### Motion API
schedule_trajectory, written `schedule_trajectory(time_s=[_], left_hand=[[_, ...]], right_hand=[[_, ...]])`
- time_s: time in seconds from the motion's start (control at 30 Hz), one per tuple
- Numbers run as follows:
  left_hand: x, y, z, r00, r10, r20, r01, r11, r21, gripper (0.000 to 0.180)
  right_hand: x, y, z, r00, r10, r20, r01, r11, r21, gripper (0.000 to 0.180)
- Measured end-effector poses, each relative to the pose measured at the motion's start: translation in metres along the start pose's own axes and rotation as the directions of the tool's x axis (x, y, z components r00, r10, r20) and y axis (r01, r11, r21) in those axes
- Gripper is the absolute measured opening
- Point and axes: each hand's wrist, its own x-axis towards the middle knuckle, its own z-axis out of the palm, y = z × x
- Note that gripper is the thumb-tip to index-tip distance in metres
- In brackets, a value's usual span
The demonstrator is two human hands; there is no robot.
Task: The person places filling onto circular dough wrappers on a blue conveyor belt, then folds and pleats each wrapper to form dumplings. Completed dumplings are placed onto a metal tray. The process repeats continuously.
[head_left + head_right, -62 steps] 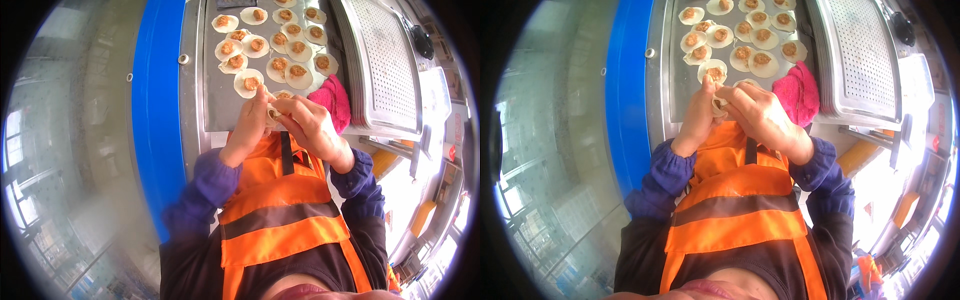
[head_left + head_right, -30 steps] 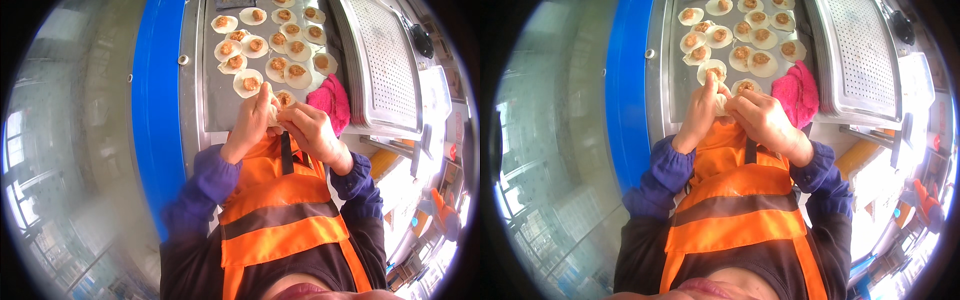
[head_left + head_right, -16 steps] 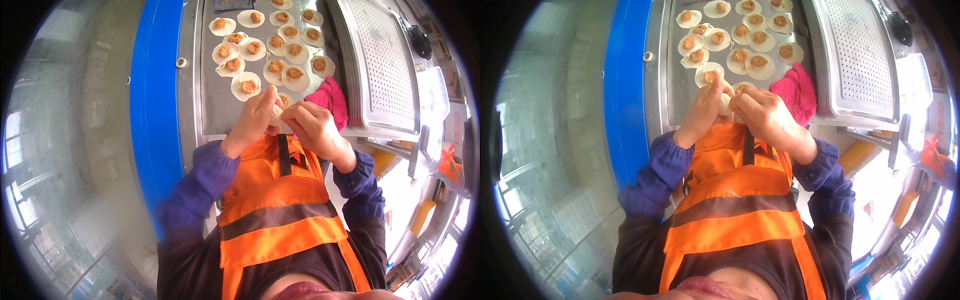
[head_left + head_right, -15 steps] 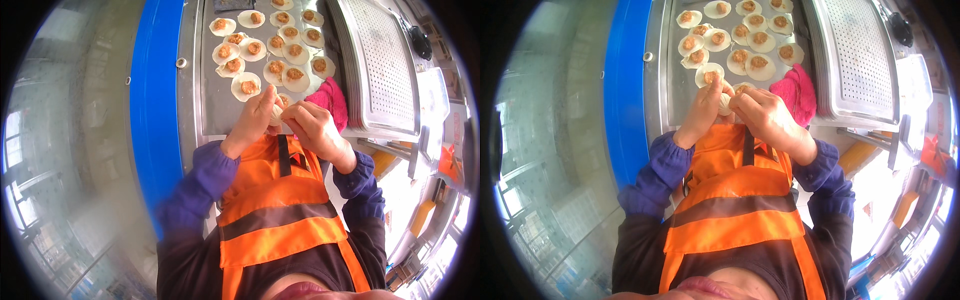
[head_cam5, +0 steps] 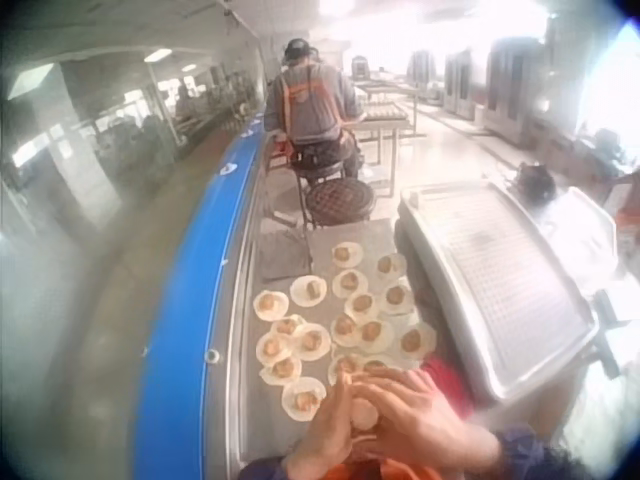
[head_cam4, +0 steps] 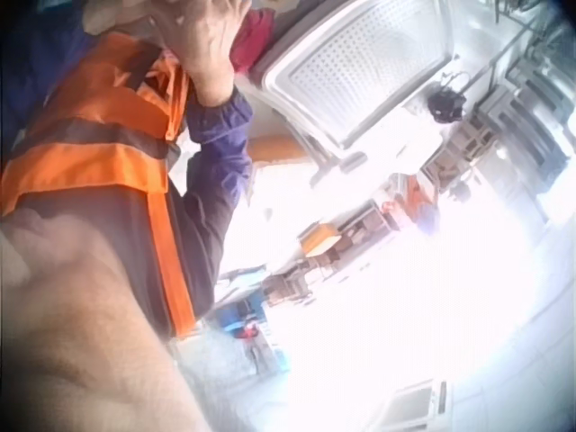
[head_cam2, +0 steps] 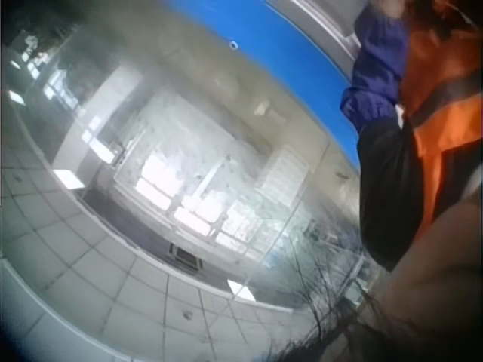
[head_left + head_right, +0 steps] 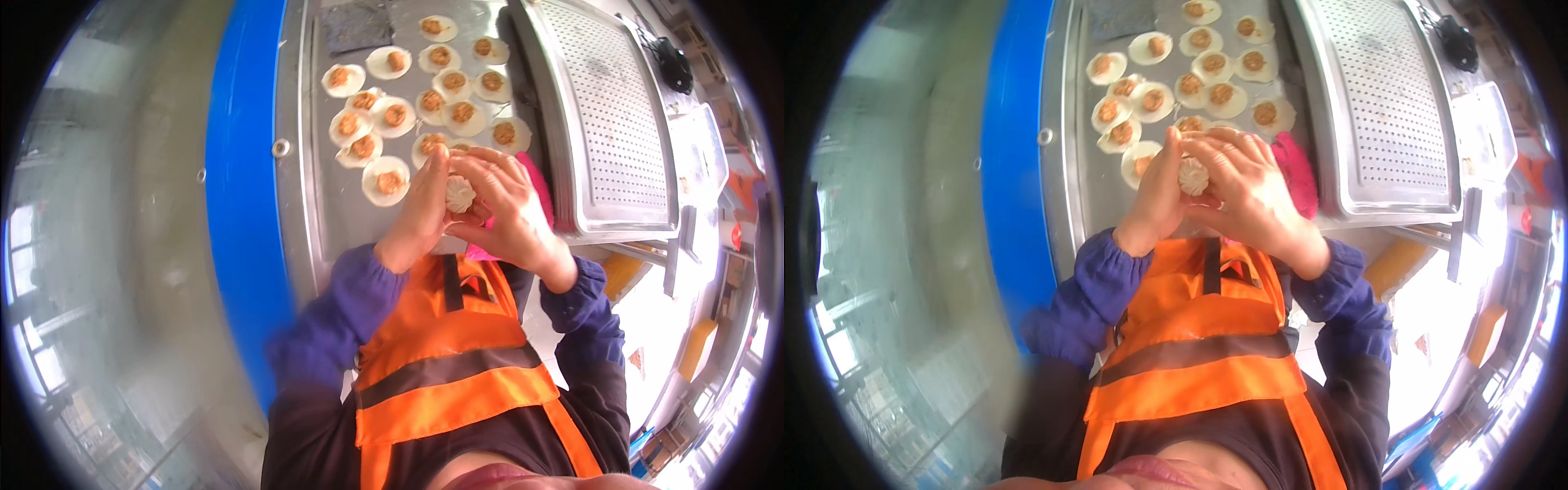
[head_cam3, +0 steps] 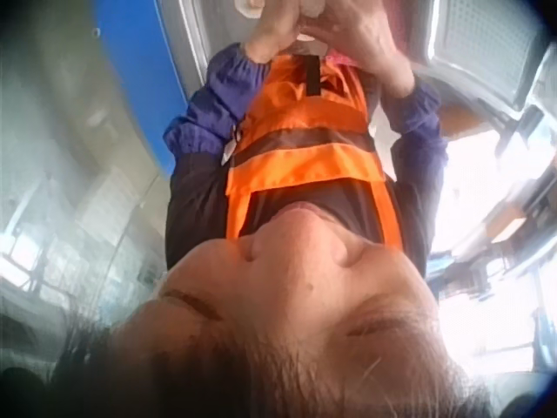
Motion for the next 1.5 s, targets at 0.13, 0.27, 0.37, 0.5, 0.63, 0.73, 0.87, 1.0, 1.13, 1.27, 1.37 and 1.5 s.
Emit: schedule_trajectory(time_s=[0.13,0.27,0.37,0.5,0.63,0.73,0.87,1.0,1.13,1.27,1.37,1.5], left_hand=[[0.035,0.001,0.004,0.993,0.008,0.118,0.005,0.994,-0.106,0.06],[0.052,0.008,-0.006,0.996,0.035,-0.076,-0.034,0.999,0.013,0.06],[0.051,0.012,-0.027,0.995,0.028,-0.1,-0.019,0.996,0.084,0.056],[0.034,0.003,-0.058,0.96,0.041,-0.276,0.007,0.986,0.169,0.051],[0.004,0.007,-0.086,0.843,0.067,-0.534,0.056,0.976,0.211,0.046],[-0.001,0.016,-0.106,0.791,0.129,-0.598,0.005,0.976,0.218,0.043],[-0.024,0.02,-0.122,0.704,0.162,-0.691,0.019,0.969,0.246,0.038],[-0.035,0.013,-0.13,0.68,0.176,-0.712,0.053,0.956,0.288,0.033],[-0.037,-0.005,-0.136,0.761,0.316,-0.567,0.151,0.763,0.628,0.028],[-0.016,-0.019,-0.141,0.801,0.445,-0.401,0.21,0.419,0.883,0.038],[-0.003,-0.015,-0.135,0.821,0.424,-0.383,0.253,0.331,0.909,0.051],[0.008,-0.022,-0.146,0.827,0.348,-0.442,0.226,0.513,0.828,0.059]], right_hand=[[0.019,0.041,-0.011,0.998,-0.042,-0.053,0.039,0.998,-0.055,0.045],[0.061,0.123,-0.049,0.966,0.081,-0.245,-0.103,0.992,-0.079,0.044],[0.105,0.277,-0.086,0.889,0.272,-0.37,-0.341,0.93,-0.136,0.033],[0.163,0.438,-0.103,0.854,0.26,-0.451,-0.409,0.872,-0.27,0.032],[0.209,0.507,-0.088,0.85,0.453,-0.269,-0.52,0.803,-0.291,0.049],[0.19,0.597,-0.141,0.878,0.434,-0.2,-0.433,0.546,-0.717,0.042],[0.2,0.594,-0.141,0.944,0.312,-0.107,-0.312,0.738,-0.598,0.059],[0.202,0.521,-0.128,0.933,0.256,-0.252,-0.355,0.761,-0.543,0.061],[0.139,0.321,-0.085,0.973,0.141,-0.182,-0.181,0.956,-0.23,0.041],[0.053,0.137,-0.032,0.991,0.089,0.101,-0.092,0.995,0.027,0.042],[0.002,0.079,-0.017,0.941,0.241,0.236,-0.276,0.953,0.127,0.038],[-0.052,0.053,0.003,0.867,0.471,0.166,-0.497,0.787,0.365,0.026]])
